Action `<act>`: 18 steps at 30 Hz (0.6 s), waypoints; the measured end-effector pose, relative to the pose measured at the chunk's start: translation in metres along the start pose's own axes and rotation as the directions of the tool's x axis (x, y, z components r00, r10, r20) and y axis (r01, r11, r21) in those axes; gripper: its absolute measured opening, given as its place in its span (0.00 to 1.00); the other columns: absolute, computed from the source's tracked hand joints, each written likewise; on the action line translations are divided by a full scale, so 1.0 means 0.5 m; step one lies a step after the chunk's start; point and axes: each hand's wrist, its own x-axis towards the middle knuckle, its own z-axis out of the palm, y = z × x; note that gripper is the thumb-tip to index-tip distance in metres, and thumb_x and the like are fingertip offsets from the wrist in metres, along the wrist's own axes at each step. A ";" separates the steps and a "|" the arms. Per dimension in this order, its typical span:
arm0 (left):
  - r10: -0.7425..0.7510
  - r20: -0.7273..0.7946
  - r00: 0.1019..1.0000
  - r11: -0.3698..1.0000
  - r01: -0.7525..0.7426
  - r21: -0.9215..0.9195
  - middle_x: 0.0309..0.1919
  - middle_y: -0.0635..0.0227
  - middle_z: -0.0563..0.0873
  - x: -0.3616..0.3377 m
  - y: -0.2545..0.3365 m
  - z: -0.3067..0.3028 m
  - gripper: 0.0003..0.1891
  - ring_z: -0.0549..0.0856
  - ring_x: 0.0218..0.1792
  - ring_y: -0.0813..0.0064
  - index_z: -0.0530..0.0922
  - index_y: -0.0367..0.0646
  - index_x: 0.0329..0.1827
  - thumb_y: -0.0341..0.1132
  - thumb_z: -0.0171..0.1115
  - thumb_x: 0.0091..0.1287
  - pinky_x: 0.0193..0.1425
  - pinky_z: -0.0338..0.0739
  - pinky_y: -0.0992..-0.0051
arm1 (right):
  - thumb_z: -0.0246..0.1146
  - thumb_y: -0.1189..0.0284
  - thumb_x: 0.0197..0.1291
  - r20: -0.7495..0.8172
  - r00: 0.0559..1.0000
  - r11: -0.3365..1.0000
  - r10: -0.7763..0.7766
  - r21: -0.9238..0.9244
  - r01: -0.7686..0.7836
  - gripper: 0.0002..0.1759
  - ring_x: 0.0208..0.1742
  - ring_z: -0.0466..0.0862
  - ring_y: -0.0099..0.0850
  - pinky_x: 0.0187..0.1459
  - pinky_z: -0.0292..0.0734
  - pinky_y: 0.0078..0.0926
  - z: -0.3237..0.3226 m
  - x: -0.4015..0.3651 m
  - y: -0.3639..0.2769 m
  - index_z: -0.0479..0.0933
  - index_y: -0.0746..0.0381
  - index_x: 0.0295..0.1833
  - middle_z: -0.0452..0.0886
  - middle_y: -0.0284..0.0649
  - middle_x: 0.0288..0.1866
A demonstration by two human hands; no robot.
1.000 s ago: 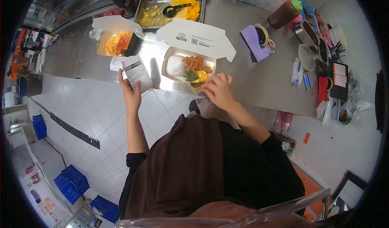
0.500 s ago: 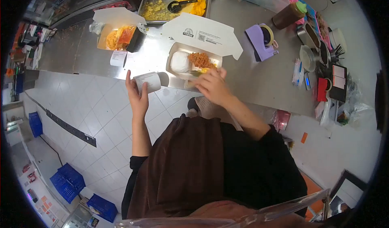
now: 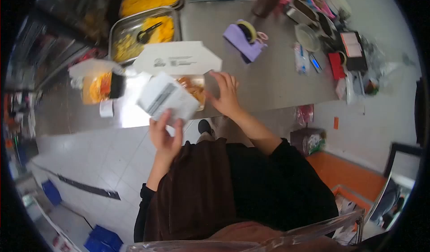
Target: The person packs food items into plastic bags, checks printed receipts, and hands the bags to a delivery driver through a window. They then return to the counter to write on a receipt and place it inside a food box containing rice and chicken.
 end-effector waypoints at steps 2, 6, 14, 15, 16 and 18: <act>-0.009 0.186 0.982 0.990 0.035 -0.136 0.45 0.52 0.80 0.008 0.038 0.081 0.23 0.80 0.44 0.57 0.74 0.36 0.54 0.20 0.65 0.53 0.47 0.74 0.69 | 0.65 0.62 0.51 -0.074 0.994 0.983 0.086 -0.158 -0.097 0.30 0.58 0.66 0.43 0.58 0.56 0.42 -0.053 -0.049 0.068 0.68 0.58 0.60 0.69 0.44 0.56; -0.011 0.559 0.829 0.931 0.213 -0.298 0.50 0.51 0.75 -0.016 0.028 0.286 0.27 0.78 0.41 0.56 0.69 0.40 0.62 0.23 0.62 0.57 0.47 0.73 0.67 | 0.62 0.68 0.54 -0.463 0.862 0.881 0.207 -0.295 -0.369 0.23 0.55 0.70 0.46 0.57 0.60 0.44 -0.185 -0.109 0.326 0.70 0.61 0.56 0.72 0.47 0.52; -0.135 0.683 0.718 0.964 -0.064 0.257 0.64 0.49 0.62 -0.052 -0.014 0.416 0.32 0.69 0.55 0.50 0.66 0.52 0.66 0.47 0.62 0.58 0.58 0.61 0.56 | 0.64 0.69 0.53 -0.438 0.841 0.836 0.318 -0.288 -0.466 0.21 0.38 0.79 0.41 0.42 0.73 0.35 -0.397 -0.018 0.686 0.73 0.67 0.52 0.79 0.46 0.38; -0.135 0.667 0.733 0.949 -0.098 0.299 0.66 0.49 0.60 -0.057 -0.015 0.411 0.32 0.68 0.55 0.49 0.66 0.53 0.66 0.48 0.62 0.58 0.59 0.60 0.56 | 0.65 0.69 0.53 -0.430 0.854 0.819 0.293 -0.348 -0.456 0.21 0.35 0.79 0.40 0.38 0.73 0.35 -0.392 -0.016 0.697 0.74 0.67 0.52 0.79 0.45 0.36; -0.131 0.678 0.724 0.961 -0.077 0.267 0.68 0.48 0.56 -0.064 -0.026 0.411 0.31 0.66 0.59 0.47 0.67 0.53 0.66 0.50 0.61 0.59 0.60 0.58 0.55 | 0.65 0.69 0.53 -0.416 0.871 0.805 0.261 -0.405 -0.435 0.21 0.33 0.79 0.39 0.35 0.74 0.34 -0.385 -0.011 0.703 0.74 0.67 0.51 0.79 0.45 0.34; -0.139 0.698 0.703 0.968 -0.052 0.246 0.68 0.50 0.58 -0.063 -0.022 0.407 0.31 0.63 0.64 0.51 0.66 0.49 0.66 0.50 0.58 0.60 0.62 0.57 0.54 | 0.64 0.69 0.55 -0.384 0.871 0.842 0.306 -0.318 -0.436 0.19 0.30 0.77 0.30 0.32 0.72 0.25 -0.376 -0.021 0.681 0.75 0.67 0.51 0.78 0.41 0.31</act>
